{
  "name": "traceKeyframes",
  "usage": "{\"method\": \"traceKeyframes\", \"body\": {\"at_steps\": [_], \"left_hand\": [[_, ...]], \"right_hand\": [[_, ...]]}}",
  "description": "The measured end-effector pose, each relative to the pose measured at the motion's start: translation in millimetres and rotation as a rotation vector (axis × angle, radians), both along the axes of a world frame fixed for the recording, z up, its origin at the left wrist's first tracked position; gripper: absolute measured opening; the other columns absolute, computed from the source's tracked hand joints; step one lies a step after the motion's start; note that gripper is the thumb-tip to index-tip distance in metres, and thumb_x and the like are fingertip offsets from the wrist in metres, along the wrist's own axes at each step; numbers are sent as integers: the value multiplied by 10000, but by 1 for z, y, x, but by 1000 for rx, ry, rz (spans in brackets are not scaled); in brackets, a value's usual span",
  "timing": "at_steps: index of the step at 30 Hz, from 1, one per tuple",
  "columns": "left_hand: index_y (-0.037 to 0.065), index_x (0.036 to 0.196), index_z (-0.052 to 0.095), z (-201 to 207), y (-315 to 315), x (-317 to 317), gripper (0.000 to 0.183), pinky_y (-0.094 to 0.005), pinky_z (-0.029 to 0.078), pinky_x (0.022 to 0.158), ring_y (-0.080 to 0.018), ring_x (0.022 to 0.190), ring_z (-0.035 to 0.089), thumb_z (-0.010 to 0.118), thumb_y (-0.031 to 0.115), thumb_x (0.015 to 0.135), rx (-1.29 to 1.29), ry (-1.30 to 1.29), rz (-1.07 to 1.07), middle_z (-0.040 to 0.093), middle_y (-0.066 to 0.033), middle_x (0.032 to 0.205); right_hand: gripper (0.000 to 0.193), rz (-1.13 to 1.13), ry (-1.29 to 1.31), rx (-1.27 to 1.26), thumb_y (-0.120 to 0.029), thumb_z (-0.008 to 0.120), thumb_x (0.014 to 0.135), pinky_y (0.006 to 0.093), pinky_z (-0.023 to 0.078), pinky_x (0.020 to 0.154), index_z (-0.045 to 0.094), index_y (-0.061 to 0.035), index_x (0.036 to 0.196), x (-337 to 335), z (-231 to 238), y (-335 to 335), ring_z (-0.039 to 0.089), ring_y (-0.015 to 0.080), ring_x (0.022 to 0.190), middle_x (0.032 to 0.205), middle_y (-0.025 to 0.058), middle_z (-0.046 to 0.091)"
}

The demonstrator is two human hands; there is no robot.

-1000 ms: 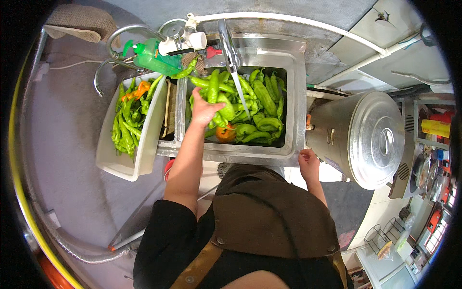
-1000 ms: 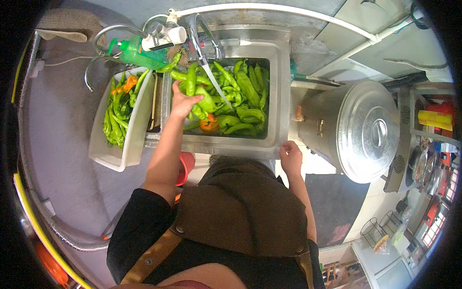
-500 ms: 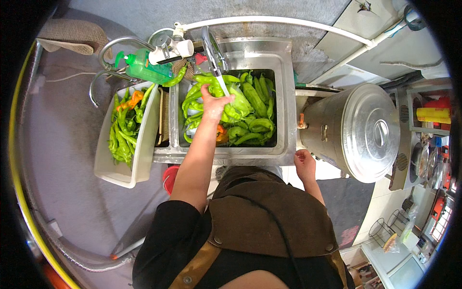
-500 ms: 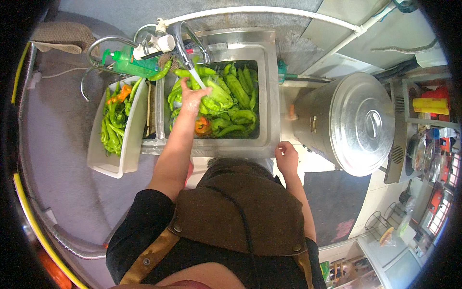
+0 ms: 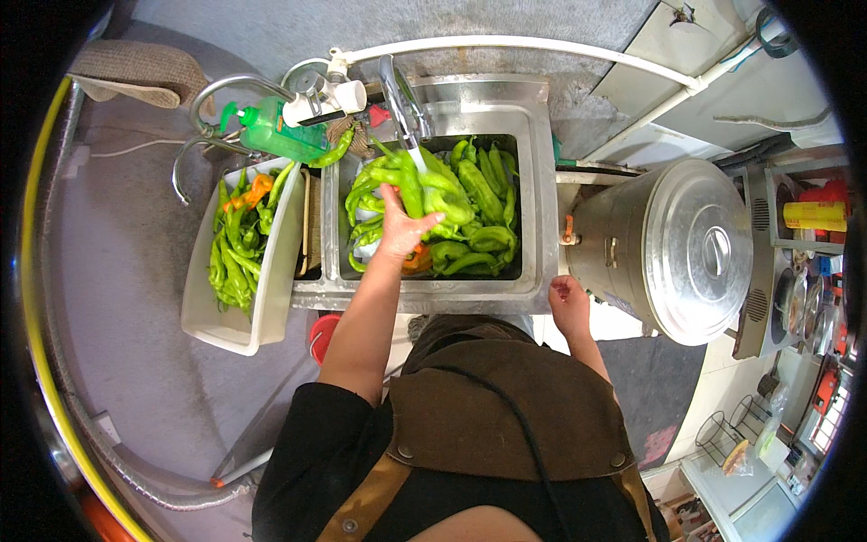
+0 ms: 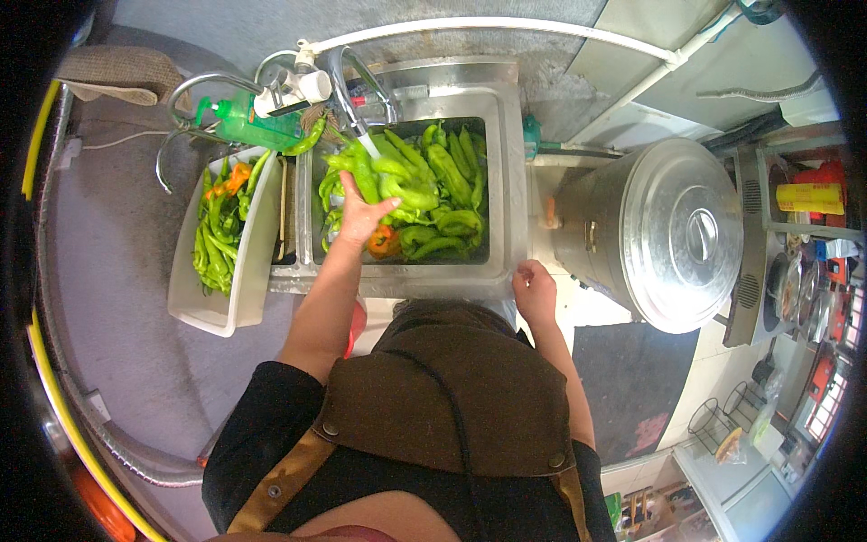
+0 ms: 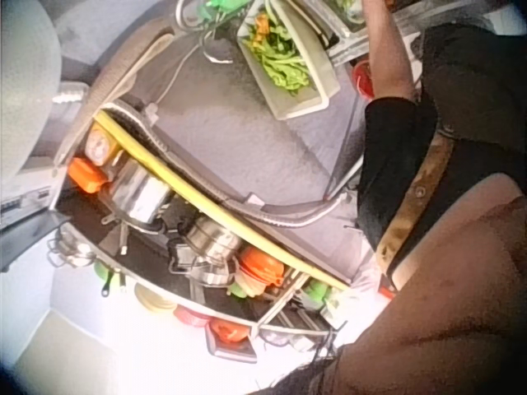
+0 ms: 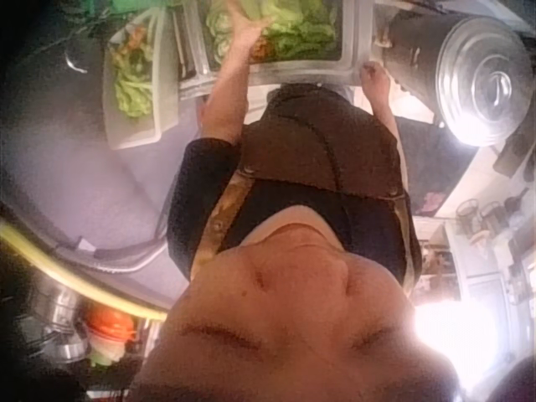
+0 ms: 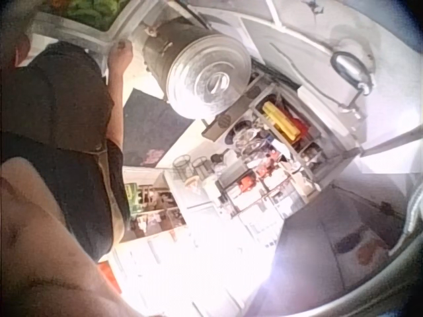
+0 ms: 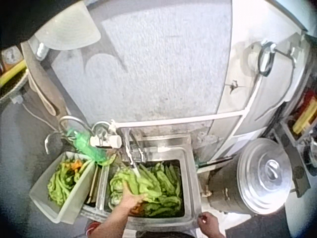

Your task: The person washes green and orange peppers under running water in a double-basin sink, then transfers them into a white plastic container. The person handles the peppers by hand, rinsing them and placing them into the container.

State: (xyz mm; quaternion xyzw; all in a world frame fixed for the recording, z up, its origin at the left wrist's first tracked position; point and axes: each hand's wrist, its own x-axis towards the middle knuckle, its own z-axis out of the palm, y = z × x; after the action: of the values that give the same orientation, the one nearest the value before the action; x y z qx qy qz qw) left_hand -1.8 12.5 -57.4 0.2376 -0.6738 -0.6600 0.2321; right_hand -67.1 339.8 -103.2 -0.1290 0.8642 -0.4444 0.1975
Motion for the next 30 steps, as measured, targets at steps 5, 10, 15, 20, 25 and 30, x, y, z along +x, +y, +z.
{"method": "traceKeyframes", "body": {"at_steps": [5,10,15,20,25,30], "left_hand": [[1,1288,173,-33,21,5,925,-345,403,933,-226,1070,473,806,33,615,-61,4,-57,438,-139,1196],[5,1266,214,-47,23,5,906,-360,337,988,-235,1132,412,820,66,596,-217,-37,46,390,-144,1235],[7,1298,189,-37,26,16,921,-372,341,986,-233,1130,417,809,69,619,-159,92,88,392,-135,1232],[51,1383,94,-20,20,23,1002,-375,342,1004,-219,1121,434,777,12,650,83,228,287,395,-119,1263],[137,1387,233,-11,-3,1,904,-378,370,1001,-218,1143,459,677,-148,654,375,437,336,442,-58,1268],[135,1395,205,11,-8,-12,915,-378,390,982,-217,1113,482,681,-134,661,461,435,444,452,-61,1263]], "right_hand": [[131,7,-22,-16,-86,609,775,323,496,649,598,-13,883,0,1,2,635,226,704,794,127,642],[132,-5,-38,3,-89,612,778,318,496,648,597,-14,886,-1,4,0,636,222,712,797,124,643],[145,-7,-27,18,-85,615,767,317,497,645,598,-11,891,-1,2,-2,636,227,709,798,124,643],[153,-6,-43,11,-82,611,761,325,498,647,601,-9,895,-2,-2,2,636,237,710,803,131,645],[156,8,-28,23,-92,600,766,341,500,657,602,-9,897,-5,-10,2,638,255,720,809,142,646],[167,49,-69,47,-96,595,766,341,500,677,605,-12,910,-11,0,-10,639,259,738,811,146,646]]}}
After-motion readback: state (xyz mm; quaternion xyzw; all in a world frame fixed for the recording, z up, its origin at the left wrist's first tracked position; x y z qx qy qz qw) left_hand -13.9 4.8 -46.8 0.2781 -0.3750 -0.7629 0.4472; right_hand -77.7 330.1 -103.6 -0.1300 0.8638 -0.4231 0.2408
